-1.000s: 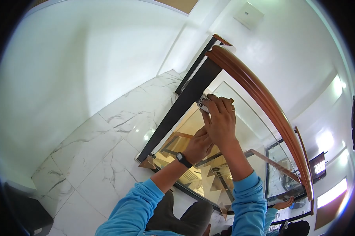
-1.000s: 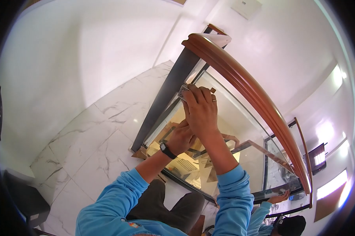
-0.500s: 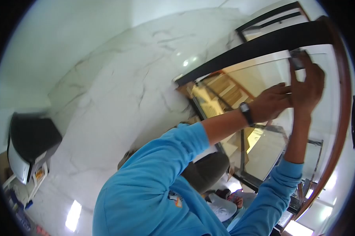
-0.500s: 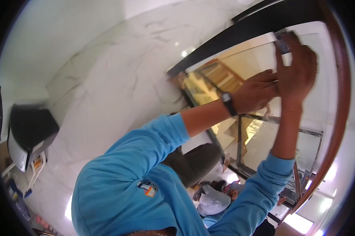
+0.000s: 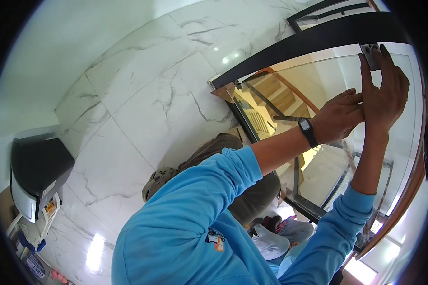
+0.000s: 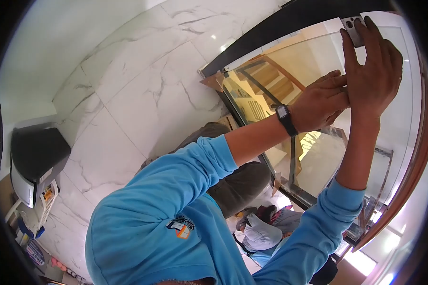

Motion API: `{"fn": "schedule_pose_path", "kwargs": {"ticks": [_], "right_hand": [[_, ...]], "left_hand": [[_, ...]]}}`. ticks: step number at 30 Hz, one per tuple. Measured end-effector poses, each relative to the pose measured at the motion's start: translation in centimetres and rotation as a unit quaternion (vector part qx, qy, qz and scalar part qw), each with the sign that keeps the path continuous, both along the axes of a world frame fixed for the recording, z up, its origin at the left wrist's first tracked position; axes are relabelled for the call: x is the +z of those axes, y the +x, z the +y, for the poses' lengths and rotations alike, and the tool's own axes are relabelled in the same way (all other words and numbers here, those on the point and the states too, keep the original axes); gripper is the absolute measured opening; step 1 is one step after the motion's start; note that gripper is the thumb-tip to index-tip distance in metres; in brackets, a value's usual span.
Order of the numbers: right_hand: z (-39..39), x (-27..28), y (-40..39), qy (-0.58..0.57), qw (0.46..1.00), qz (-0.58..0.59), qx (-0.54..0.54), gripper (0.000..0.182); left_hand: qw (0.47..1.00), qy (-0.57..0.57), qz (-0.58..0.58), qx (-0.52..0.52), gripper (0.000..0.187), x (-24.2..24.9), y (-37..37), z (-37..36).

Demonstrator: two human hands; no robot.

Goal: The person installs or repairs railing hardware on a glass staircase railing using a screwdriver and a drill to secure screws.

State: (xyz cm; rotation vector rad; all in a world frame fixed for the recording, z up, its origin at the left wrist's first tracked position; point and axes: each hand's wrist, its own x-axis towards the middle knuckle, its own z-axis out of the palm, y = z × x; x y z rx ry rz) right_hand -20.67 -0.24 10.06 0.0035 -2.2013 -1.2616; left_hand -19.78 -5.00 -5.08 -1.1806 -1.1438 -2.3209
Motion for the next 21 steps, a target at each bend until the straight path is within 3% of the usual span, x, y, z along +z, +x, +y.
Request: {"fn": "schedule_pose_path", "kwargs": {"ticks": [11,18,21], "right_hand": [[0.8,0.7,0.1,-0.008,0.999,-0.033,0.042,0.027],[-1.3,0.1,-0.7,-0.162,0.985,0.028,0.058,0.024],[-1.6,-0.2,-0.4,-0.143,0.987,0.044,0.053,0.021]], "left_hand": [[1.000,0.017,-0.021,-0.001,0.032,0.2,0.5,0.1],[0.999,0.030,-0.008,-0.041,0.037,0.7,-0.1,-1.0],[0.999,0.005,0.008,-0.042,0.033,1.1,-0.4,-1.5]]}}
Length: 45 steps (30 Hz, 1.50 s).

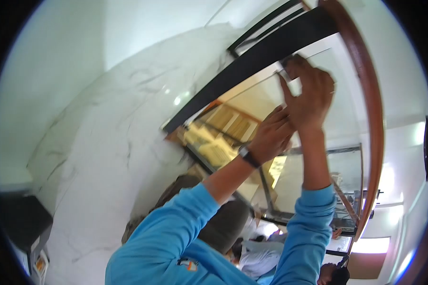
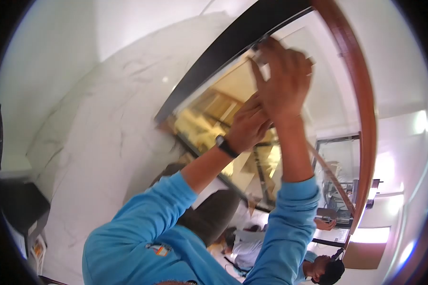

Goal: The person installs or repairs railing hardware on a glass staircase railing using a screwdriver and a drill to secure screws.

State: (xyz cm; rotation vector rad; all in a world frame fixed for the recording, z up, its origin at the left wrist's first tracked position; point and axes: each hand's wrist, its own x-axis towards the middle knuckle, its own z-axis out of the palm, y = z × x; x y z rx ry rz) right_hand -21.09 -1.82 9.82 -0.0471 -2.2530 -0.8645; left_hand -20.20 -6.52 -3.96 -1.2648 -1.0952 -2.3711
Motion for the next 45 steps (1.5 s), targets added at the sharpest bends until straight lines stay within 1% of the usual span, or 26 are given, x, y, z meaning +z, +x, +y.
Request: {"fn": "schedule_pose_path", "kwargs": {"ticks": [2,5,9,11,12,15,24,29,33,35,38,40,42,45], "right_hand": [[-0.8,0.3,-0.1,-0.018,1.000,-0.007,0.010,0.025],[-1.7,0.4,-0.1,-0.032,0.999,0.003,0.001,0.023],[-2.1,0.1,-0.2,-0.063,0.998,0.025,0.003,0.026],[-1.7,-0.4,-0.2,-0.055,0.998,0.036,0.011,0.025],[-1.7,-0.3,-0.1,-0.053,0.998,0.033,0.010,0.025],[-1.9,-0.2,0.1,-0.047,0.999,0.027,0.007,0.024],[-2.0,-0.1,-0.1,-0.041,0.999,0.021,-0.001,0.024],[-2.5,0.3,0.4,-0.042,0.999,0.000,-0.017,0.023],[-2.1,0.2,0.5,-0.061,0.998,0.000,-0.007,0.031],[-2.1,0.1,0.5,-0.080,0.997,0.013,-0.006,0.036],[-2.1,0.0,0.4,-0.069,0.997,0.019,-0.026,0.042],[-2.3,0.1,0.4,-0.076,0.996,0.012,-0.034,0.041],[-2.5,0.2,0.5,-0.085,0.996,0.007,-0.036,0.040],[-2.5,0.3,0.4,-0.098,0.995,0.006,-0.031,0.040]], "left_hand": [[1.000,0.020,0.005,-0.003,0.030,0.0,-0.4,0.2],[1.000,-0.001,0.002,-0.011,0.030,0.2,-0.3,-0.5],[1.000,0.004,0.014,0.017,0.031,0.5,-0.5,-0.7],[1.000,-0.003,0.008,0.015,0.033,0.6,-0.4,-1.0],[1.000,-0.001,0.009,-0.010,0.033,0.4,-0.4,-0.8],[1.000,-0.004,0.016,0.022,0.033,0.5,-0.2,-1.0],[0.999,-0.009,0.011,0.030,0.031,0.4,-0.1,-0.8],[1.000,-0.014,0.017,0.012,0.027,-0.1,-0.3,-0.8],[1.000,-0.006,0.018,0.018,0.024,0.2,-0.5,-0.8],[1.000,-0.001,0.020,-0.001,0.023,0.0,-0.7,-0.8],[0.999,-0.002,0.040,-0.007,0.022,-0.6,-1.3,-0.7],[0.999,0.004,0.046,-0.008,0.022,-1.2,-1.7,-0.9],[0.999,0.025,0.038,-0.012,0.022,-0.7,-2.4,-1.9],[0.997,-0.074,-0.013,0.024,0.022,-0.6,-3.7,-4.0]]}}
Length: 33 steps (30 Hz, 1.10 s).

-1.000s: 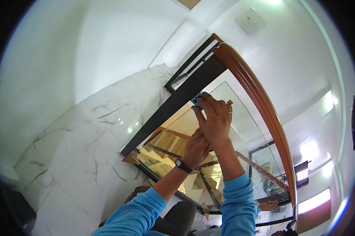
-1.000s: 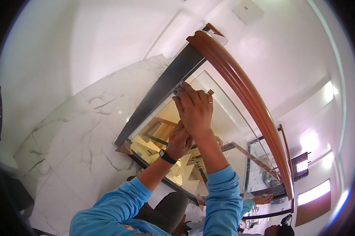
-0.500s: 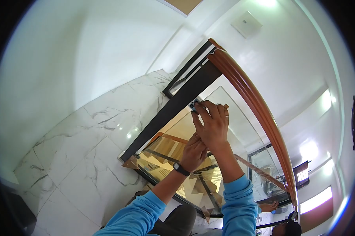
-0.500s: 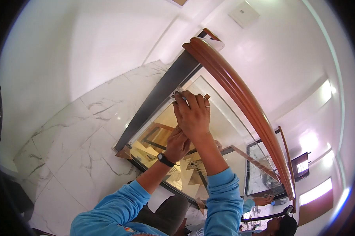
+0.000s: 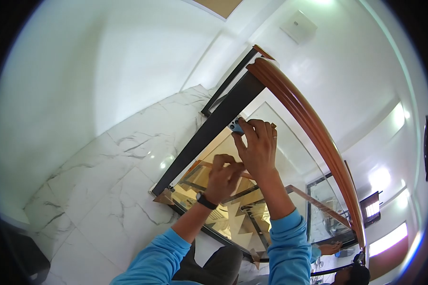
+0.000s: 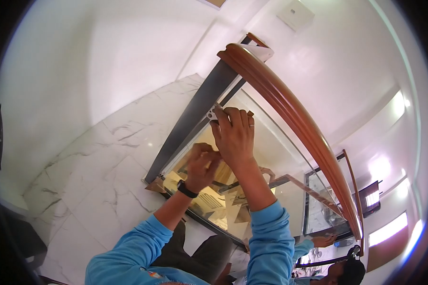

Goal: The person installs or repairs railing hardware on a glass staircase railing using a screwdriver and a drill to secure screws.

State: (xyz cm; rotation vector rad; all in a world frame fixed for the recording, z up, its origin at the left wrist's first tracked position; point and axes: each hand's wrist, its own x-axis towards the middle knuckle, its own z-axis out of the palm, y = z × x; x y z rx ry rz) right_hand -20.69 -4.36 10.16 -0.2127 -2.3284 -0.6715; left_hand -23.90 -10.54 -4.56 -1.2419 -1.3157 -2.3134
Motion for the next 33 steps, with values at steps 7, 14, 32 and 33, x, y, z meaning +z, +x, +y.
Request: {"fn": "schedule_pose_path", "kwargs": {"ticks": [7,14,32,33], "right_hand": [[0.2,-0.1,0.0,-0.001,1.000,0.011,0.000,0.041],[0.0,-0.1,0.1,0.006,1.000,0.018,-0.012,0.038],[0.1,-0.2,0.1,-0.036,0.998,0.043,0.004,0.060],[0.1,-0.1,0.0,-0.037,0.998,0.041,0.003,0.061]], "left_hand": [[0.994,0.074,0.008,0.077,0.018,4.5,-6.7,-1.7],[0.995,0.007,0.080,0.067,0.017,7.4,-9.3,-2.4],[0.956,0.055,0.179,0.224,0.024,6.3,-10.8,2.9],[0.955,0.061,0.183,0.224,0.025,6.3,-10.9,3.0]]}}
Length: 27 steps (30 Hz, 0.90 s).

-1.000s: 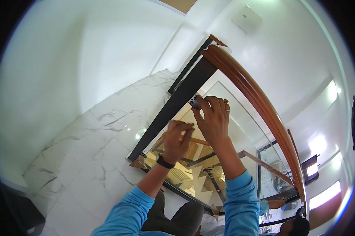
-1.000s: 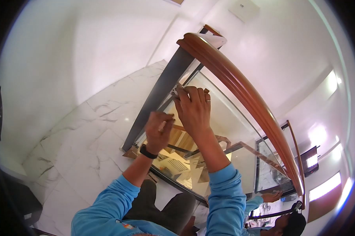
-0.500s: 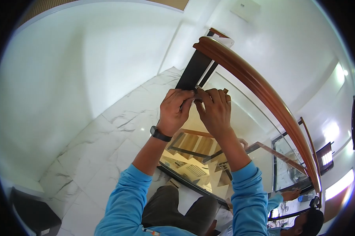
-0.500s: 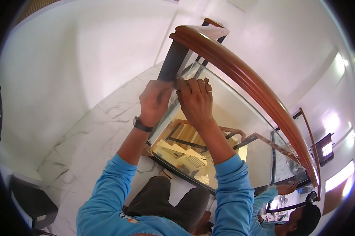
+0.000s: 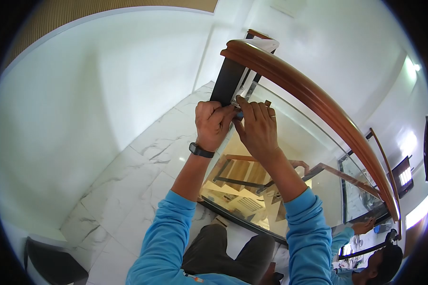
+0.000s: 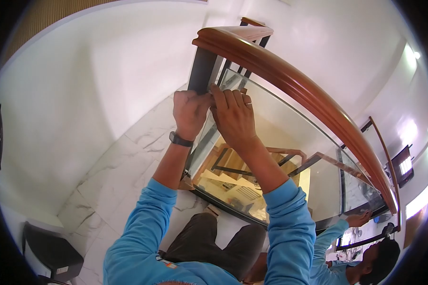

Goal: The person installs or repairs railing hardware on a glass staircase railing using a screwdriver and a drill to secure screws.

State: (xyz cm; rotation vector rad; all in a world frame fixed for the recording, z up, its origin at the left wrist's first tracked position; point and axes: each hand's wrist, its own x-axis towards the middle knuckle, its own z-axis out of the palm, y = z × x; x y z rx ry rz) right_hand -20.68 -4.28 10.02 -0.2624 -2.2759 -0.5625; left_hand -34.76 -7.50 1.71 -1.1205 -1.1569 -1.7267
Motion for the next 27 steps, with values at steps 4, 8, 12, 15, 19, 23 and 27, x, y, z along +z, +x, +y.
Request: {"fn": "schedule_pose_path", "kwargs": {"ticks": [4,8,12,15,19,23,27], "right_hand": [[0.1,0.0,0.0,0.000,1.000,-0.003,-0.001,0.063],[0.3,0.0,-0.1,0.006,1.000,-0.002,0.000,0.065],[0.2,0.1,0.1,0.005,1.000,-0.015,-0.008,0.056],[0.2,0.1,0.0,0.008,1.000,-0.016,-0.011,0.057],[0.2,0.1,0.2,-0.001,1.000,-0.012,-0.003,0.057],[0.4,0.3,-0.3,0.003,1.000,-0.004,0.005,0.058],[0.5,0.6,-0.4,0.004,1.000,-0.003,0.004,0.058]], "left_hand": [[0.999,-0.008,0.026,0.021,0.027,-0.4,-0.2,0.1],[0.999,-0.015,0.045,0.019,0.027,-0.3,-0.6,-0.2],[0.998,-0.038,0.050,0.014,0.025,0.1,-0.8,-0.8],[0.998,-0.020,0.062,0.002,0.025,-0.2,-0.8,-0.6],[0.996,-0.048,0.072,-0.002,0.022,-0.4,-0.9,-1.0],[0.996,-0.074,0.049,-0.004,0.018,1.2,-1.2,-1.8],[0.993,-0.105,0.053,-0.015,0.015,2.3,-1.9,-2.2]]}}
